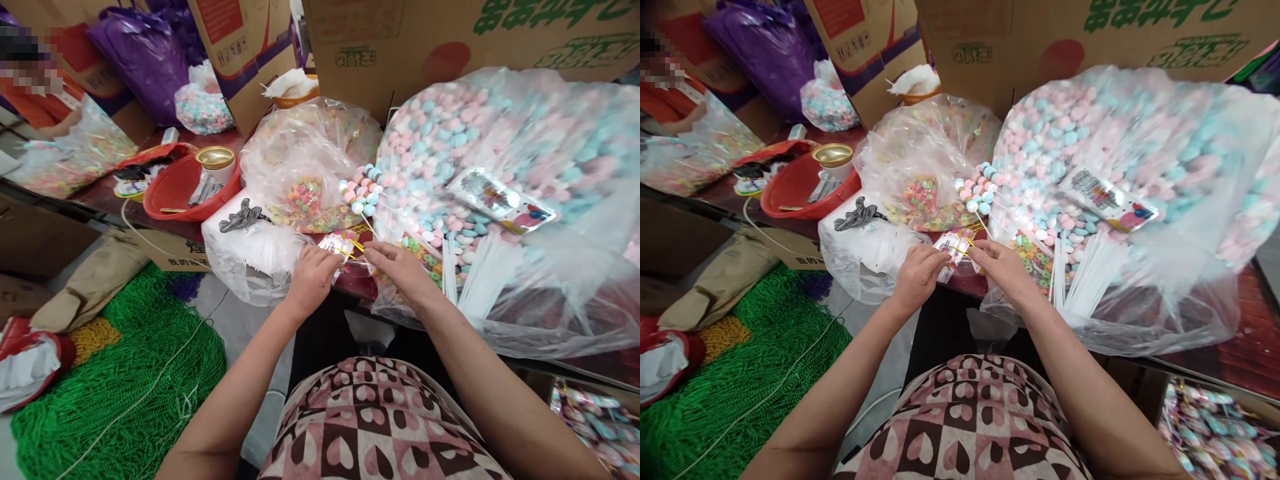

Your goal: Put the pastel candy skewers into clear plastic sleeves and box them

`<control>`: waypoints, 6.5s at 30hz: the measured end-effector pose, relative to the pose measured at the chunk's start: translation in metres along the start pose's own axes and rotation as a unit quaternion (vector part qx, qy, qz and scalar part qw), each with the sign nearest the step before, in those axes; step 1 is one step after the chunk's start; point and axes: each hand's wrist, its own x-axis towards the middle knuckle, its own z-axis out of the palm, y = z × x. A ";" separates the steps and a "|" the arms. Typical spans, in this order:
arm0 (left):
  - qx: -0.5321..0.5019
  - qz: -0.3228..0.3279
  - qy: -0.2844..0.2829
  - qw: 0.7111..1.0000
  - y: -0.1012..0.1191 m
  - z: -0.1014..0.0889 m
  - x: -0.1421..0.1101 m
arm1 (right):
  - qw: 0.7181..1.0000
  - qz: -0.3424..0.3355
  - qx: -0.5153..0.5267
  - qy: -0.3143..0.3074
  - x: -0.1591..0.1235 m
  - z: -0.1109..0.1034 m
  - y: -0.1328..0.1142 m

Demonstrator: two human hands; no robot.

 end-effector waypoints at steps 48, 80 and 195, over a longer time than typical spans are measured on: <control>-0.743 -0.372 0.118 0.544 0.026 0.016 -0.015 | 0.833 -0.082 -0.541 0.087 0.066 0.006 -0.020; -0.609 -0.308 -0.046 0.729 0.001 0.012 -0.013 | 0.918 -0.140 -0.349 0.129 -0.084 -0.137 -0.013; -0.743 -0.099 0.038 0.661 0.091 -0.009 0.010 | 0.985 -0.016 0.169 0.041 -0.095 -0.037 0.040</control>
